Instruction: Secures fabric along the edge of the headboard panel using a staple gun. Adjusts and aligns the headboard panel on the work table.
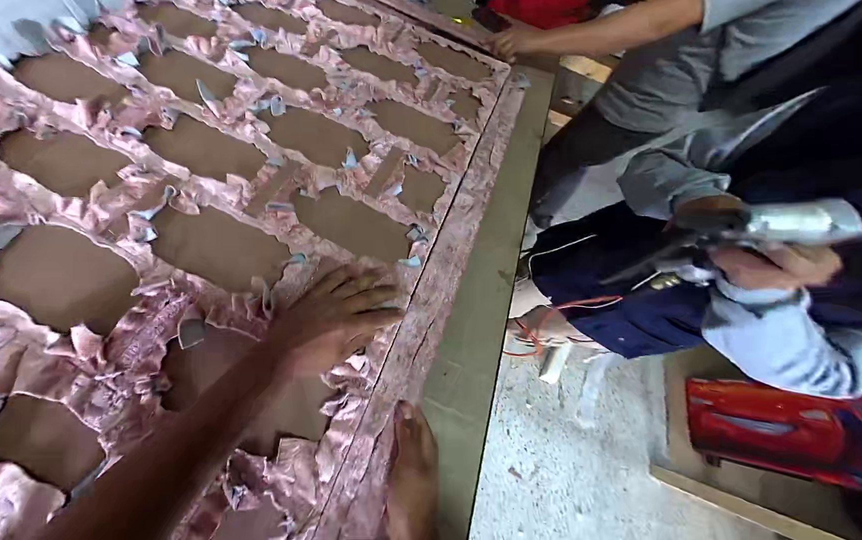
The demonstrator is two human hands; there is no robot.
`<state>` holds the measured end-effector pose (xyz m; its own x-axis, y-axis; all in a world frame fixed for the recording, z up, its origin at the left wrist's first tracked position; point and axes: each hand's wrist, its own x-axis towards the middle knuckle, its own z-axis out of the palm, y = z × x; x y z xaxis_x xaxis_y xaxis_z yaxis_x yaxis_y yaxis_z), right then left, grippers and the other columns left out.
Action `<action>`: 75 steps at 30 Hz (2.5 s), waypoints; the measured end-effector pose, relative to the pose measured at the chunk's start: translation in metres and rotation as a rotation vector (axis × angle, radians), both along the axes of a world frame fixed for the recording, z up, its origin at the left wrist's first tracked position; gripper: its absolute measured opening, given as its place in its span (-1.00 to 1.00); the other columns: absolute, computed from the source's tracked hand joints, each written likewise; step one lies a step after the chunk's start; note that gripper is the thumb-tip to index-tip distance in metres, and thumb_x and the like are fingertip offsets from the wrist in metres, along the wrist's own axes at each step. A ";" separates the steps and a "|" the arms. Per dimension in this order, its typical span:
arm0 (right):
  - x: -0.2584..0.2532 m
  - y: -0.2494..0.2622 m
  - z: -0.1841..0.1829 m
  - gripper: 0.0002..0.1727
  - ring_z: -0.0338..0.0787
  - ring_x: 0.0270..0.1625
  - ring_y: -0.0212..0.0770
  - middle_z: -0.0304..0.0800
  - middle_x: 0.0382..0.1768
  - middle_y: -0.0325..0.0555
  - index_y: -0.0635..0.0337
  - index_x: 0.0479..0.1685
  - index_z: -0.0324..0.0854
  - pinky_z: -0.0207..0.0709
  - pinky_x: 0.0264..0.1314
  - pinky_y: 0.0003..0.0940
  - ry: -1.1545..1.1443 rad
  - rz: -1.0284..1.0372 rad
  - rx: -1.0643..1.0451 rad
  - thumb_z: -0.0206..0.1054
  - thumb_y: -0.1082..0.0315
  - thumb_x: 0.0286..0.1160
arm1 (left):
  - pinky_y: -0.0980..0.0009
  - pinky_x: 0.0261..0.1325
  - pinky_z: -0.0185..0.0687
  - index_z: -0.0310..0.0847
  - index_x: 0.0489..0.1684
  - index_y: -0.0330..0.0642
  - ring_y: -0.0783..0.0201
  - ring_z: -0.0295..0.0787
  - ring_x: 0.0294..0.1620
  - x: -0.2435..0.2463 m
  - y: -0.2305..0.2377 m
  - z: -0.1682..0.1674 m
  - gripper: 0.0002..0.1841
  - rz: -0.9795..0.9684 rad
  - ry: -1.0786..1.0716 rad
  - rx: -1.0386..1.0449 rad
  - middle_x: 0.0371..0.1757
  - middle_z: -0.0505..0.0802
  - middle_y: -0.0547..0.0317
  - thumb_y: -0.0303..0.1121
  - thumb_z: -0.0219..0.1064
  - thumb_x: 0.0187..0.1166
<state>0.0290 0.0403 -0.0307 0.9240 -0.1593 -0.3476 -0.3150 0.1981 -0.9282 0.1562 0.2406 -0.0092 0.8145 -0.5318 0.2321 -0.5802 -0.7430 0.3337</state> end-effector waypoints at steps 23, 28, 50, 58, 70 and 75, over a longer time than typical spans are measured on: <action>0.010 0.007 -0.013 -0.60 0.87 -0.24 -0.30 0.85 -0.29 -0.13 0.25 0.08 0.63 0.83 -0.13 -0.34 -0.060 0.131 -0.068 0.01 0.11 0.89 | 0.11 0.74 0.18 0.77 -0.52 0.06 0.28 0.73 0.09 0.097 -0.086 -0.021 -0.50 -0.729 0.027 0.057 -0.37 0.81 0.40 0.09 0.09 0.77; -0.006 0.012 0.002 -0.58 0.90 -0.21 -0.17 0.87 -0.23 -0.04 0.25 0.21 0.63 0.85 -0.09 -0.21 0.062 0.100 -0.181 0.07 0.08 0.87 | 0.07 0.71 0.17 0.79 -0.46 0.08 0.25 0.71 0.08 0.096 -0.090 -0.023 -0.48 -0.739 0.034 0.103 -0.37 0.80 0.39 0.13 0.05 0.78; -0.080 0.033 0.017 -0.56 0.89 -0.06 -0.37 0.89 -0.05 -0.18 0.32 0.47 0.42 0.82 0.11 -0.29 0.226 0.107 -0.358 0.17 0.21 0.81 | 0.04 0.47 0.42 0.68 -0.61 -0.04 0.15 0.78 -0.14 0.096 -0.098 -0.023 -0.41 -0.754 0.064 0.224 -0.50 0.78 0.23 0.09 -0.02 0.79; -0.104 0.038 0.025 -0.48 0.88 0.05 -0.38 0.88 0.03 -0.10 0.43 0.43 0.46 0.78 0.26 -0.30 0.258 0.077 -0.360 0.19 0.12 0.80 | -0.01 0.63 0.33 0.75 -0.31 -0.13 0.09 0.83 -0.01 0.091 -0.092 -0.012 -0.59 -0.704 0.071 0.212 -0.26 0.87 0.11 -0.01 0.14 0.70; -0.102 0.038 0.018 -0.37 0.83 -0.09 -0.53 0.86 -0.12 -0.28 0.31 0.33 0.56 0.76 0.11 -0.45 0.286 0.124 -0.538 0.21 -0.14 0.69 | -0.21 0.69 0.17 0.77 0.14 -0.09 -0.03 0.67 0.39 0.117 -0.076 -0.006 -0.63 -0.583 0.287 0.096 0.21 0.84 -0.01 -0.15 0.46 0.42; -0.102 0.041 0.016 -0.33 0.83 -0.05 -0.53 0.87 -0.07 -0.27 0.33 0.37 0.54 0.76 0.15 -0.46 0.282 0.100 -0.543 0.24 -0.15 0.66 | -0.52 0.76 -0.43 0.80 0.11 0.05 -0.06 0.16 0.85 0.143 -0.070 -0.009 -0.58 -0.579 0.194 0.176 0.55 0.70 0.24 0.04 0.07 0.73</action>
